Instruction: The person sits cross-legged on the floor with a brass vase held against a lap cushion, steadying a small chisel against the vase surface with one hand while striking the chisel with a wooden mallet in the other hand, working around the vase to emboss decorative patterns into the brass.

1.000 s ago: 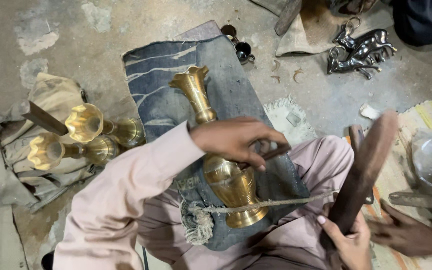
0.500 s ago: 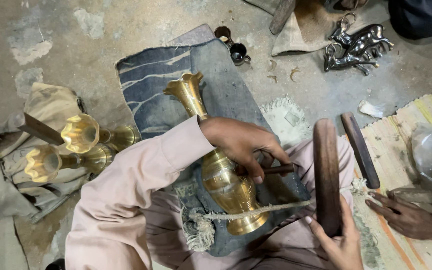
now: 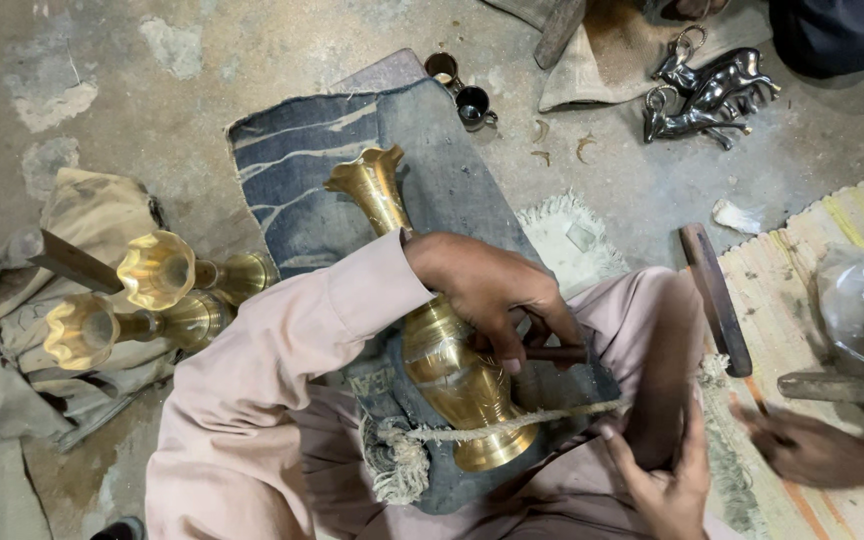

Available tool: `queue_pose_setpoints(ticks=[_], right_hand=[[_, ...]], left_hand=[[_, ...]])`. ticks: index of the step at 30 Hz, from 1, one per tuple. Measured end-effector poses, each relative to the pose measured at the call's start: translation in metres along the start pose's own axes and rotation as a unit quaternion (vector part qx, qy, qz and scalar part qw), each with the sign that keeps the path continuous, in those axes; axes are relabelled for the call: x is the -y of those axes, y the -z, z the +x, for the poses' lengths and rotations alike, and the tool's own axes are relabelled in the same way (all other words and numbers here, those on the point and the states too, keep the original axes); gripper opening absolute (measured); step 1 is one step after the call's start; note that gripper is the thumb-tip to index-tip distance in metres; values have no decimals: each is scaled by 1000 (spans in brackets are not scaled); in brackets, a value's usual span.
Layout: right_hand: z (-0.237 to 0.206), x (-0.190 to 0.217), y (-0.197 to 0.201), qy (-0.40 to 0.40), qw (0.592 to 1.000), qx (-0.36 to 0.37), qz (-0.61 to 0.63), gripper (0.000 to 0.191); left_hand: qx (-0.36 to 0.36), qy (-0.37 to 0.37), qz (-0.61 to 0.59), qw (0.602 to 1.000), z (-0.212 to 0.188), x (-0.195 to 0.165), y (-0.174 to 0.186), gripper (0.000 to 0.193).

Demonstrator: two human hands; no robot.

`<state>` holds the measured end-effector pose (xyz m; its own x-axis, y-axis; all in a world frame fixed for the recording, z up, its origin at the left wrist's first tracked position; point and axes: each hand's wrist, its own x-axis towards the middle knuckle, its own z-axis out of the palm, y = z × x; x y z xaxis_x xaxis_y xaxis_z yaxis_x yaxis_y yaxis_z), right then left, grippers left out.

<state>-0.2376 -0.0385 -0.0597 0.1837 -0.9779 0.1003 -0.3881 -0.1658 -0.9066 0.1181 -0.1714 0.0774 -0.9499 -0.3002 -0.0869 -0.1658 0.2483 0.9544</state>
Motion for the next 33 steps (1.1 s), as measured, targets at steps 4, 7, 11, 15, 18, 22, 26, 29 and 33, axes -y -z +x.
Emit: queue_pose_setpoints(ticks=[4, 7, 11, 15, 18, 22, 26, 29, 33], right_hand=[[-2, 1, -5, 36, 987, 36, -150, 86], [0, 3, -5, 90, 990, -32, -106, 96], [3, 8, -7, 38, 995, 23, -92, 84], [2, 17, -12, 27, 1000, 4, 1, 83], [3, 20, -13, 37, 995, 14, -93, 85], [5, 16, -12, 23, 995, -8, 97, 83], [7, 14, -9, 65, 992, 29, -107, 66], [8, 18, -10, 29, 999, 6, -24, 62], [10, 22, -13, 111, 985, -38, -129, 75]], left_hand=[[10, 39, -8, 999, 2, -1, 1, 60], [17, 52, -13, 998, 3, 0, 1, 61], [1, -8, 20, 1000, 3, 2, 0, 65], [18, 9, -9, 1000, 1, 2, 1, 62], [17, -1, 9, 1000, 1, 0, 1, 64], [5, 16, 5, 1000, 0, -3, 1, 64], [12, -4, -15, 1000, -1, -3, 1, 65], [19, 13, 5, 1000, -1, -1, 2, 64], [7, -32, 0, 999, -2, 4, 0, 65]])
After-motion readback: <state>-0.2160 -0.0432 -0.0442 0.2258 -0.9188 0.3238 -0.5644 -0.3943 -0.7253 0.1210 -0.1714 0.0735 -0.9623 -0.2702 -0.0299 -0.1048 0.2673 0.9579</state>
